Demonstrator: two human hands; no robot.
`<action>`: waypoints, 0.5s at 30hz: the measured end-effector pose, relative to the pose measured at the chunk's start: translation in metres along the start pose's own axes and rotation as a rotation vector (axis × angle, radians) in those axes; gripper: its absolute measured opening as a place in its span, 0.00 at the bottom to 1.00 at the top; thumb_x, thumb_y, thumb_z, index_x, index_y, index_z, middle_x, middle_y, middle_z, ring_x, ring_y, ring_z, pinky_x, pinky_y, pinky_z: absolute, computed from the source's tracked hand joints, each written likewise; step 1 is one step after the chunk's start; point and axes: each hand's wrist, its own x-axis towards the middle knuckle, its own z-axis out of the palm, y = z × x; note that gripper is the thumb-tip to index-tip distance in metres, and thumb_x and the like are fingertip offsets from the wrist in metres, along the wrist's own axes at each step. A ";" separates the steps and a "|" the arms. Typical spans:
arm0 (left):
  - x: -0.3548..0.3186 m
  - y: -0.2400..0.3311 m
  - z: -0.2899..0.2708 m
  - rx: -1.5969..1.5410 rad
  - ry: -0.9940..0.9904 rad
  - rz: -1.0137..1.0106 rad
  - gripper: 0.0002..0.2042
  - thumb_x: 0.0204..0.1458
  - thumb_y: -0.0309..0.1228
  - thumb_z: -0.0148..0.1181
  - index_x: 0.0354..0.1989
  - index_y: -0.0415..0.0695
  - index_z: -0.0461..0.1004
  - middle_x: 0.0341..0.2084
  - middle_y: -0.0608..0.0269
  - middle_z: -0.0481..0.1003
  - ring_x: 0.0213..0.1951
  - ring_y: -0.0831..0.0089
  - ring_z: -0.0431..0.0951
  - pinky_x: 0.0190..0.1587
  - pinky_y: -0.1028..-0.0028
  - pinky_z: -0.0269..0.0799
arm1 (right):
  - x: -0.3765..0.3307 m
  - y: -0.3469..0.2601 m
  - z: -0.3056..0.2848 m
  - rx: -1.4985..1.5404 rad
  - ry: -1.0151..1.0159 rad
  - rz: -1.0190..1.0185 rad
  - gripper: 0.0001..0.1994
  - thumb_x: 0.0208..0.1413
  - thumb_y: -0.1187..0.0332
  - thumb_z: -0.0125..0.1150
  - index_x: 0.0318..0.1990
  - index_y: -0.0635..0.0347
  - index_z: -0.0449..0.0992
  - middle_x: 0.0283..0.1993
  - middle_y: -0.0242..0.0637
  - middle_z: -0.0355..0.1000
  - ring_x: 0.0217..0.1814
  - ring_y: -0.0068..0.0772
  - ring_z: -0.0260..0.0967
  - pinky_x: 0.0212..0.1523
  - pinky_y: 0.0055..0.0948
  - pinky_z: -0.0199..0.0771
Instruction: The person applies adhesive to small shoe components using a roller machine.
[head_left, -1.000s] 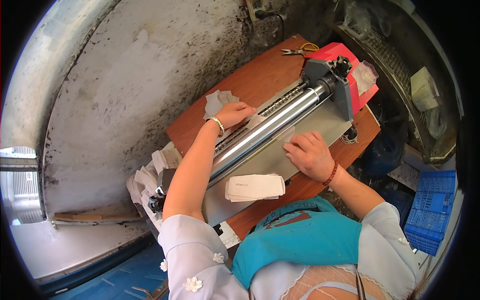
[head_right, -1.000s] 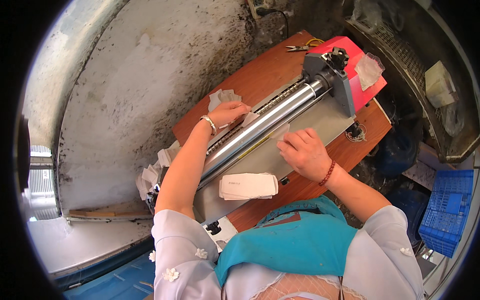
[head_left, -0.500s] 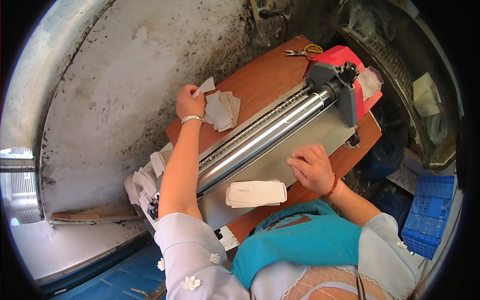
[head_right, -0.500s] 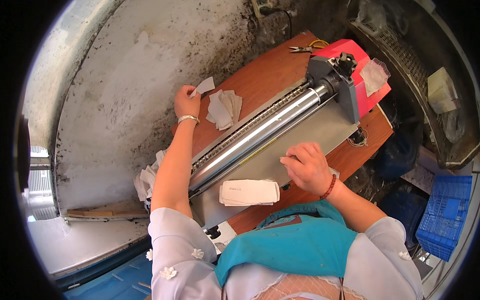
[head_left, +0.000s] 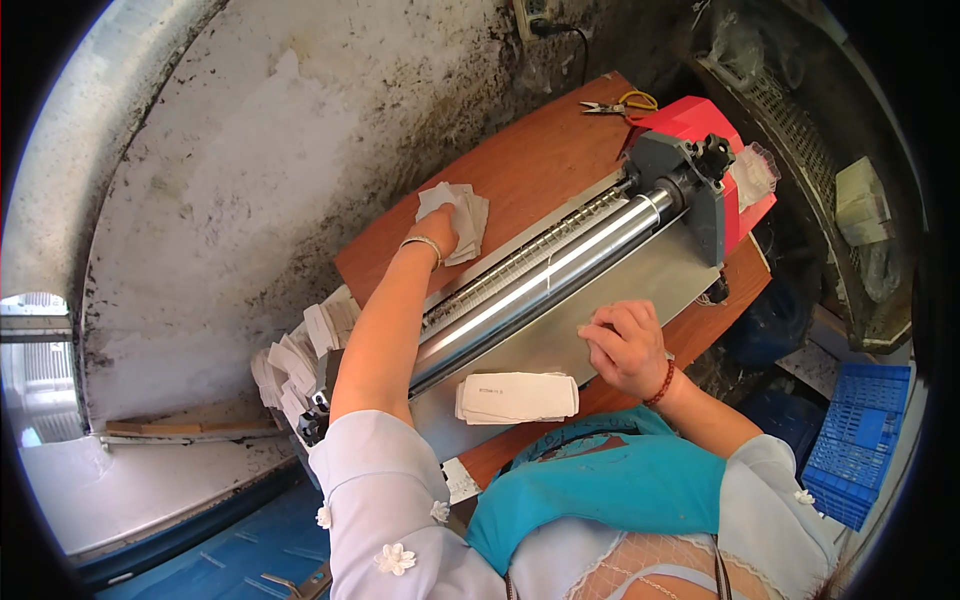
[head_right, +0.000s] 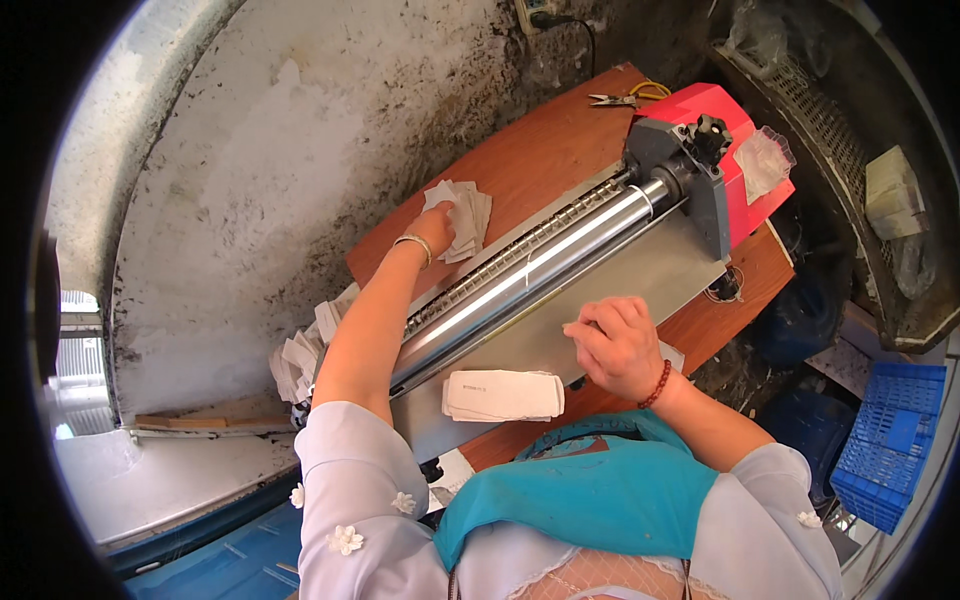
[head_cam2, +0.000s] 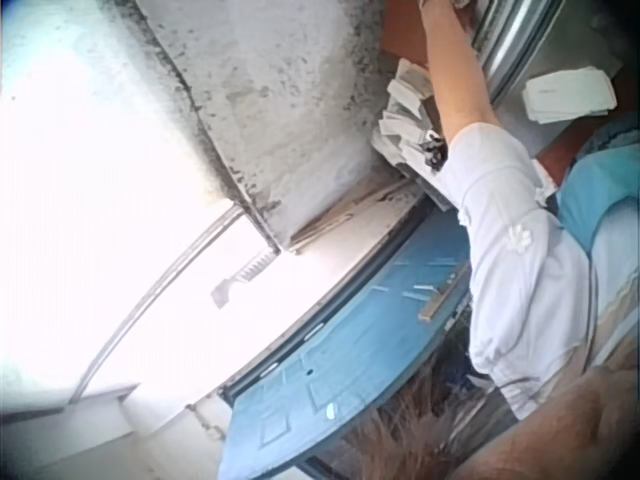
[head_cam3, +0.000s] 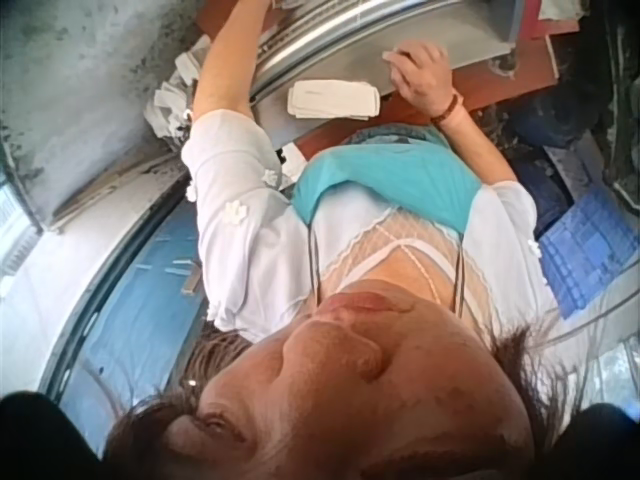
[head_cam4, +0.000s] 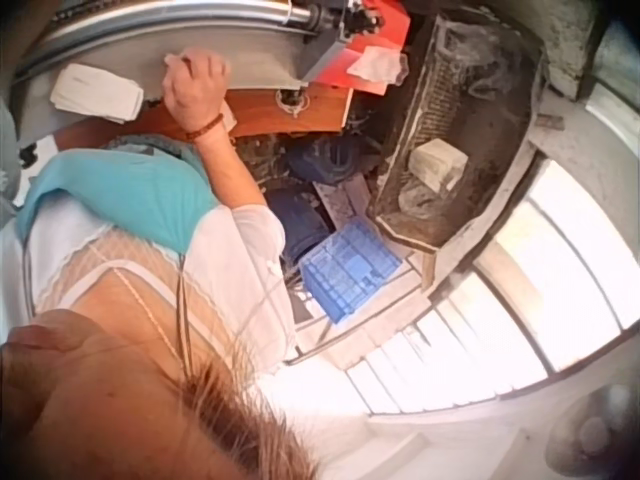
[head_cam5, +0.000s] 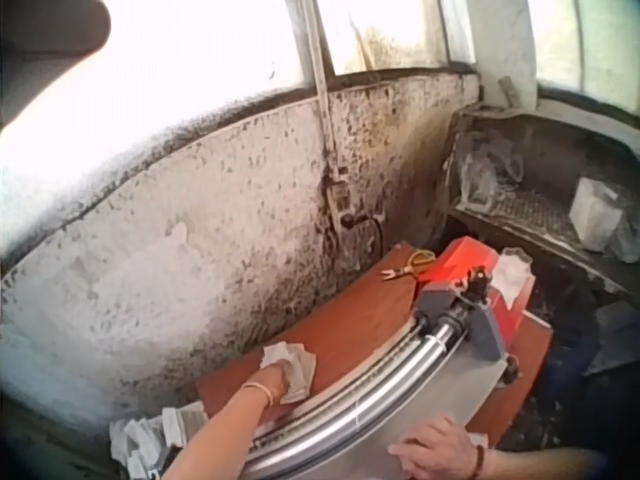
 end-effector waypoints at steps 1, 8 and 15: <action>0.003 -0.003 0.000 0.003 0.003 -0.001 0.25 0.49 0.28 0.50 0.59 0.53 0.61 0.51 0.50 0.70 0.52 0.56 0.71 0.54 0.63 0.68 | 0.000 0.000 0.000 0.001 0.004 -0.001 0.15 0.33 0.78 0.60 0.34 0.54 0.75 0.35 0.31 0.68 0.37 0.36 0.65 0.39 0.34 0.62; 0.006 0.009 -0.005 0.153 0.277 0.067 0.23 0.49 0.25 0.51 0.56 0.54 0.65 0.45 0.51 0.72 0.46 0.56 0.74 0.46 0.61 0.71 | -0.002 -0.001 0.000 -0.019 0.004 0.020 0.13 0.34 0.78 0.60 0.33 0.53 0.75 0.34 0.30 0.68 0.37 0.34 0.65 0.39 0.33 0.62; 0.019 0.001 -0.004 0.453 0.448 0.365 0.18 0.47 0.24 0.53 0.49 0.51 0.70 0.42 0.57 0.70 0.44 0.57 0.73 0.44 0.61 0.72 | 0.001 -0.001 -0.002 -0.004 -0.011 0.022 0.13 0.35 0.78 0.60 0.33 0.54 0.75 0.34 0.30 0.68 0.37 0.34 0.65 0.38 0.33 0.63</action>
